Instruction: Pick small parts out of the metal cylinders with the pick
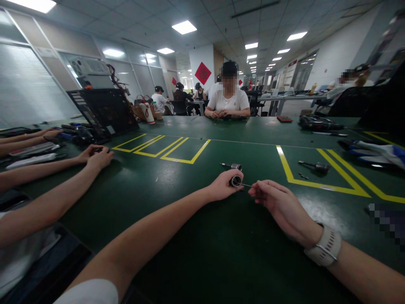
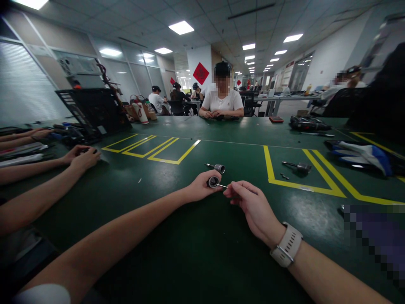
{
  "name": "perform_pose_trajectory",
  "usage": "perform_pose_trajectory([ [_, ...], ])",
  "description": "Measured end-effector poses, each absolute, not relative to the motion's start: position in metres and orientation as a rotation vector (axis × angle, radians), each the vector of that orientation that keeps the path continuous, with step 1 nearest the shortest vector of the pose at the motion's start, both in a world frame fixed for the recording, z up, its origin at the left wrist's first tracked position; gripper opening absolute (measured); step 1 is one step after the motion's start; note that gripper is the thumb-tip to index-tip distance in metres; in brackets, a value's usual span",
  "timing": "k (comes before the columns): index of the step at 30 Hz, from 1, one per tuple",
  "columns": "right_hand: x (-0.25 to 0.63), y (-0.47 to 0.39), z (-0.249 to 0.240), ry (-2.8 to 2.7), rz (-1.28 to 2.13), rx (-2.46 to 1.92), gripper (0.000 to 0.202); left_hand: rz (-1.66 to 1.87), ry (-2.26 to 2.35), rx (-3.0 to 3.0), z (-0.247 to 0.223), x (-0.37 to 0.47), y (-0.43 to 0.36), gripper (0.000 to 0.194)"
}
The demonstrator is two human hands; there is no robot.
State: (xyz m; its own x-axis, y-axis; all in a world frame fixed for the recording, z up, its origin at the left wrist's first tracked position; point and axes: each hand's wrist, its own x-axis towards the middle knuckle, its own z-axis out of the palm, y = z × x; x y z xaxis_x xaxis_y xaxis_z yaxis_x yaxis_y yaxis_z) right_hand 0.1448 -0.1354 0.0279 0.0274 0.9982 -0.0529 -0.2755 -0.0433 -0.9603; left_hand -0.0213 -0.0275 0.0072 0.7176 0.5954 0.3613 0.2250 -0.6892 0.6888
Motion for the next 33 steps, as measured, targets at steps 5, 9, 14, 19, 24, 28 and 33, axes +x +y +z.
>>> perform_pose_trajectory([
  [5,0.142,-0.139,0.028,-1.082,1.071,-1.136,0.018,0.776,0.623,2.311,0.010,-0.021,-0.030,0.017],
  [9,0.139,-0.144,0.027,-1.352,0.860,-1.265,0.021,0.798,0.644,2.357,0.012,-0.021,-0.032,0.014],
  [14,0.137,-0.143,0.026,-1.159,1.128,-1.134,0.021,0.832,0.578,2.335,0.008,-0.020,-0.031,0.015],
  [19,0.141,-0.137,0.024,-0.862,1.386,-1.013,0.019,0.810,0.558,2.334,0.007,-0.020,-0.031,0.014],
  [24,0.139,-0.143,0.030,-1.251,0.927,-1.255,0.021,0.784,0.628,2.500,0.012,-0.021,-0.033,0.011],
  [28,0.135,-0.147,0.037,-1.564,0.671,-1.405,0.023,0.741,0.599,2.642,0.015,-0.021,-0.035,0.008],
  [33,0.141,-0.141,0.035,-1.275,0.961,-1.277,0.024,0.687,0.590,2.687,0.017,-0.023,-0.036,0.010],
])
